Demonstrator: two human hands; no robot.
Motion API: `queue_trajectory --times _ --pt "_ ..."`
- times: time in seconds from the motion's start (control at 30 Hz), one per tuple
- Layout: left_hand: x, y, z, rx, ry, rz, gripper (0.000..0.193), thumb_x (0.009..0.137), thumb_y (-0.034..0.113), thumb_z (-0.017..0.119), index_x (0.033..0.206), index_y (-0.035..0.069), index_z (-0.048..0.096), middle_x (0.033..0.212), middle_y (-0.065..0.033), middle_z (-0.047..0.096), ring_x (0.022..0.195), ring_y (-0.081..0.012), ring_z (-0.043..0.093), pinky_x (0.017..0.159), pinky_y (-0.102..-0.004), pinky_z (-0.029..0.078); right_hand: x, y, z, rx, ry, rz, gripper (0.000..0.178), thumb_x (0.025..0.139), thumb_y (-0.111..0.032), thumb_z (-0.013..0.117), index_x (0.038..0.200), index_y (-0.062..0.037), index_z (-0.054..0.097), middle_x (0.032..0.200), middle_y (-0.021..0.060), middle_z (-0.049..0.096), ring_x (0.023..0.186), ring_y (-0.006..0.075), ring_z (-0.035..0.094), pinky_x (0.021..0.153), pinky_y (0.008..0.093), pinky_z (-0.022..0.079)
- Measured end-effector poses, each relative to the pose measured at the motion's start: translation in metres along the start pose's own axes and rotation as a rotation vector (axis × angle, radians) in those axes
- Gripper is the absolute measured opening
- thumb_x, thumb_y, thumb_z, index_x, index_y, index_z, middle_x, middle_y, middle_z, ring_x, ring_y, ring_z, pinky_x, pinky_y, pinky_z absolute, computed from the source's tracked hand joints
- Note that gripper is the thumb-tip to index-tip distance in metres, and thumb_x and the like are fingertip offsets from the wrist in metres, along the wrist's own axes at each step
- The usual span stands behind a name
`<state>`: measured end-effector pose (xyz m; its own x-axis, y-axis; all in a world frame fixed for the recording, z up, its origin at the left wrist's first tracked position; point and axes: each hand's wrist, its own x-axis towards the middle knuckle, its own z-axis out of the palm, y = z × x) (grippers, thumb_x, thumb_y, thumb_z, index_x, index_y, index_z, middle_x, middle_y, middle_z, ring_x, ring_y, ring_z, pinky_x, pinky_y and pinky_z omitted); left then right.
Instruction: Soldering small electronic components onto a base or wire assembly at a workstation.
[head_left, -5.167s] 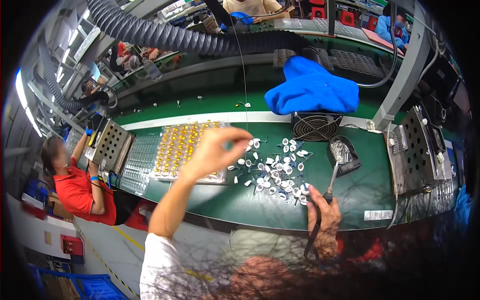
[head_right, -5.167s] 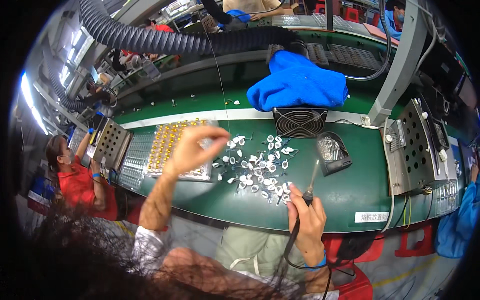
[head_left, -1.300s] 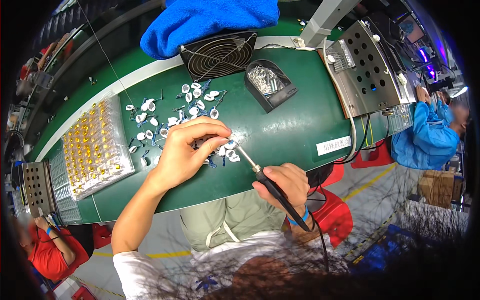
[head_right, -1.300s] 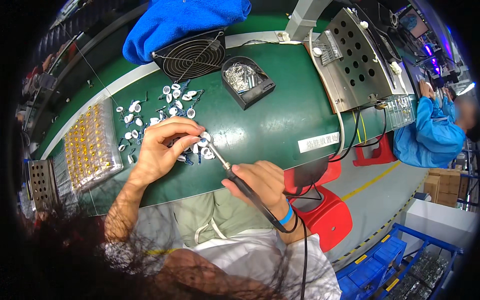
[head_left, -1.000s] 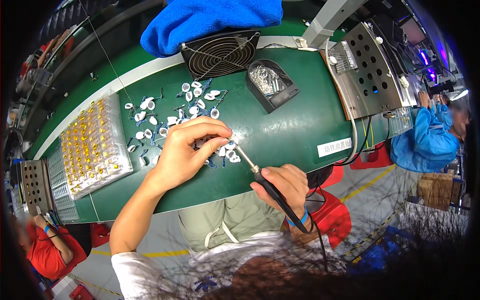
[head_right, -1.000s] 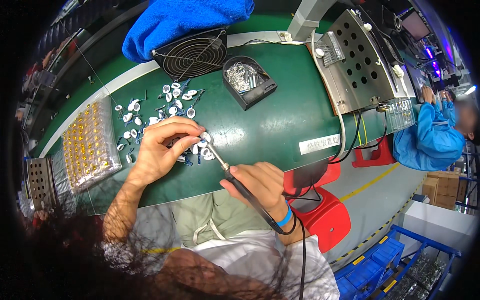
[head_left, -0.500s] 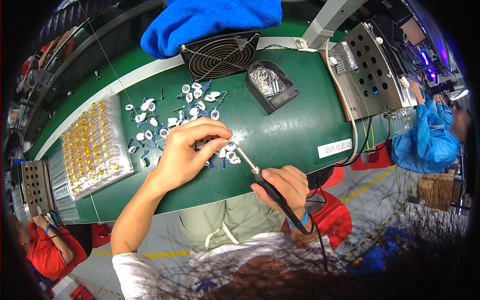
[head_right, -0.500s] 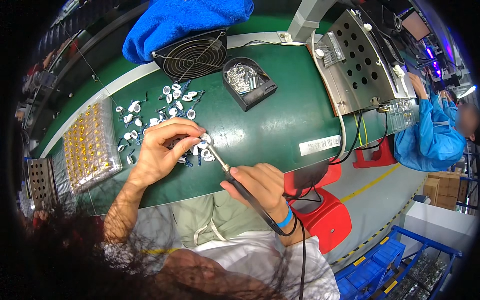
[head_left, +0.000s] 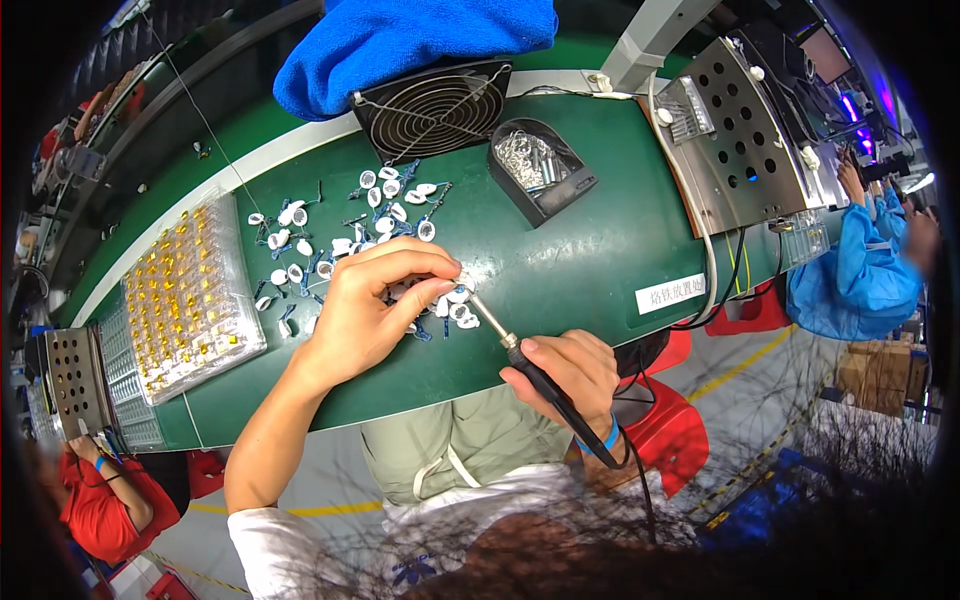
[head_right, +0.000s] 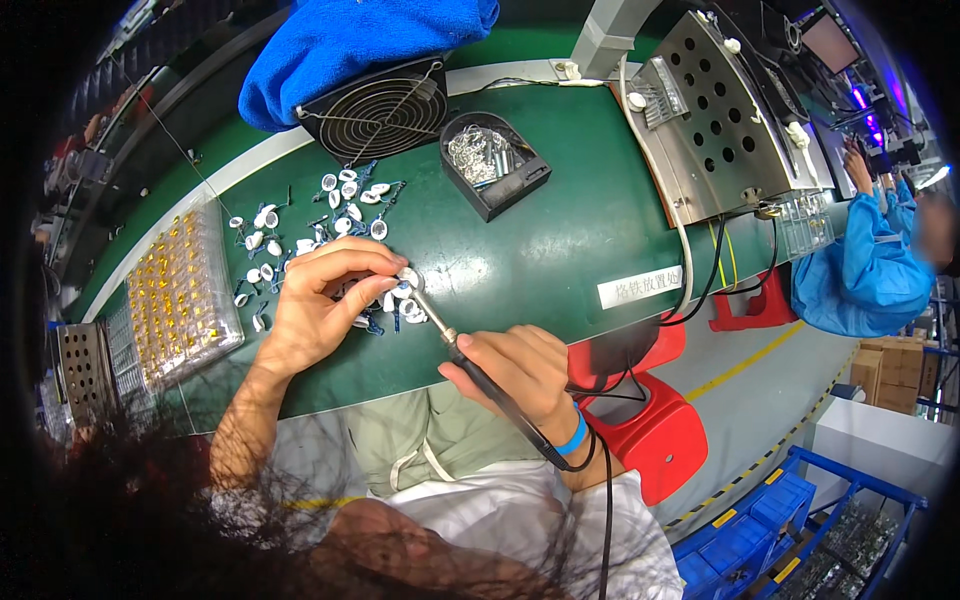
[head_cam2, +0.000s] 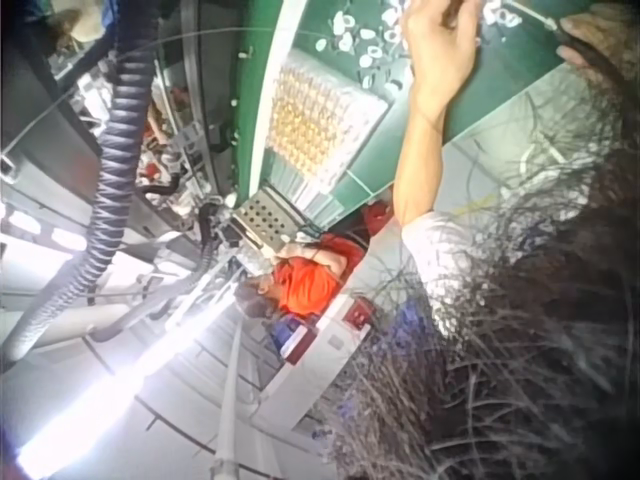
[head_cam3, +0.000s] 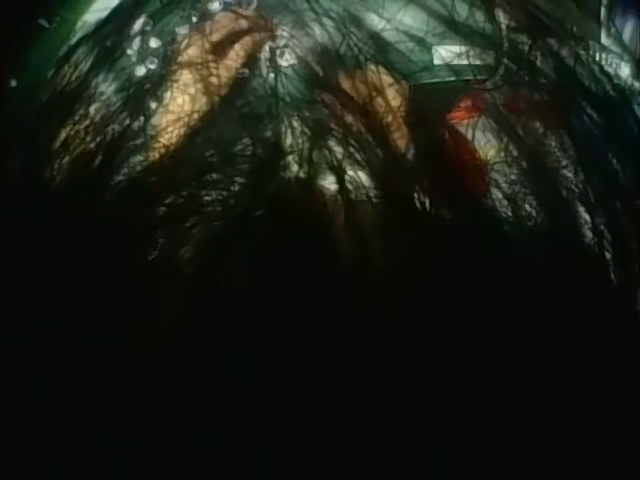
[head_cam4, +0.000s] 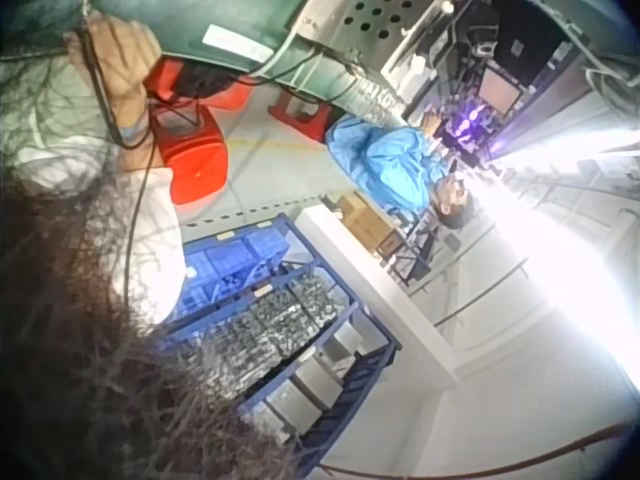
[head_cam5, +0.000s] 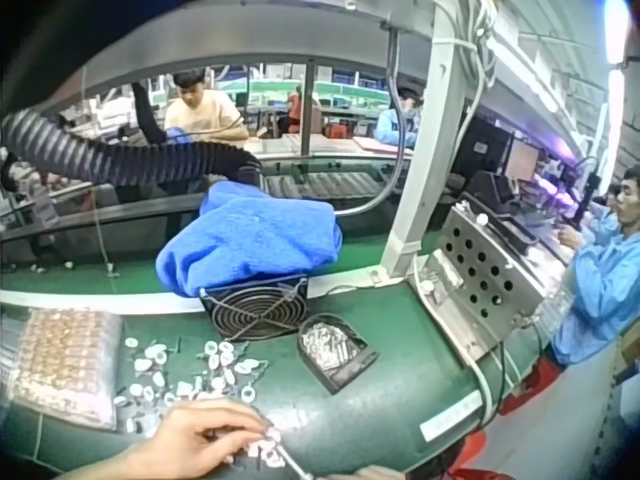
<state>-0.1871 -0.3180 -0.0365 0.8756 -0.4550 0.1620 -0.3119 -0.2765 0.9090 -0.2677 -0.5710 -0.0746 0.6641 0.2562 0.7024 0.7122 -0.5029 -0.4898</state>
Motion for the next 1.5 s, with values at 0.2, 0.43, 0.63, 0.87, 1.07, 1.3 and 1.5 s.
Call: queue_trajectory --times 0.2,0.43,0.63,0.87,1.07,1.3,1.5 --pt "0.001 0.002 0.0 0.023 0.009 -0.006 0.013 0.092 -0.006 0.071 0.105 -0.004 0.074 0.11 -0.0139 0.074 0.099 -0.0202 0.073 0.086 -0.0295 0.059 -0.002 0.001 0.001 -0.004 0.009 -0.001 0.042 0.077 -0.013 0.091 0.11 0.0002 0.069 0.086 0.0125 0.074 0.065 0.0253 0.07 0.056 0.0326 0.051" --pt "0.002 0.003 0.0 0.026 0.008 -0.009 0.013 0.092 -0.006 0.071 0.104 -0.003 0.074 0.109 -0.0134 0.074 0.098 -0.0199 0.073 0.085 -0.0294 0.059 -0.008 0.001 -0.002 0.003 0.096 0.035 0.038 0.08 -0.019 0.09 0.107 -0.0004 0.071 0.083 0.0142 0.073 0.064 0.0276 0.069 0.058 0.0345 0.054" --pt "0.002 -0.001 0.004 0.034 0.062 0.071 0.013 0.089 -0.001 0.075 0.102 -0.001 0.076 0.104 -0.0109 0.075 0.091 -0.0191 0.073 0.078 -0.0299 0.058 -0.008 0.0 -0.003 0.034 0.119 0.105 0.036 0.081 -0.022 0.089 0.104 -0.0003 0.071 0.08 0.0138 0.072 0.063 0.0287 0.069 0.059 0.0352 0.056" --pt "0.001 0.003 0.006 -0.002 0.071 0.024 0.016 0.089 -0.001 0.074 0.105 -0.001 0.076 0.105 -0.0116 0.076 0.093 -0.0193 0.074 0.08 -0.0303 0.059 0.001 0.0 -0.005 0.061 0.099 0.069 0.037 0.073 -0.01 0.092 0.101 0.0032 0.071 0.08 0.0136 0.073 0.06 0.0256 0.069 0.052 0.0329 0.052" --pt "-0.001 0.007 0.006 0.037 0.085 0.011 0.023 0.087 -0.003 0.074 0.109 0.0 0.076 0.106 -0.0117 0.078 0.093 -0.0199 0.076 0.082 -0.0315 0.06 0.002 0.002 -0.003 0.082 0.061 0.05 0.04 0.072 -0.009 0.092 0.104 0.0023 0.07 0.082 0.013 0.073 0.061 0.0255 0.069 0.052 0.0329 0.052" --pt "0.001 0.004 0.007 0.08 0.094 0.068 0.024 0.085 -0.004 0.075 0.109 -0.001 0.075 0.105 -0.0122 0.078 0.093 -0.0209 0.076 0.082 -0.0316 0.06 -0.001 0.001 -0.001 0.058 0.035 0.052 0.04 0.075 -0.015 0.092 0.105 0.0022 0.071 0.083 0.0159 0.073 0.065 0.0288 0.071 0.056 0.0351 0.055" --pt "0.001 0.002 0.008 0.084 0.103 0.089 0.024 0.085 -0.004 0.075 0.108 -0.001 0.075 0.105 -0.0126 0.077 0.093 -0.0217 0.076 0.082 -0.032 0.06 -0.001 0.002 -0.001 0.06 0.029 0.046 0.042 0.074 -0.014 0.093 0.105 0.0028 0.071 0.084 0.0166 0.074 0.066 0.0293 0.072 0.057 0.0351 0.056"
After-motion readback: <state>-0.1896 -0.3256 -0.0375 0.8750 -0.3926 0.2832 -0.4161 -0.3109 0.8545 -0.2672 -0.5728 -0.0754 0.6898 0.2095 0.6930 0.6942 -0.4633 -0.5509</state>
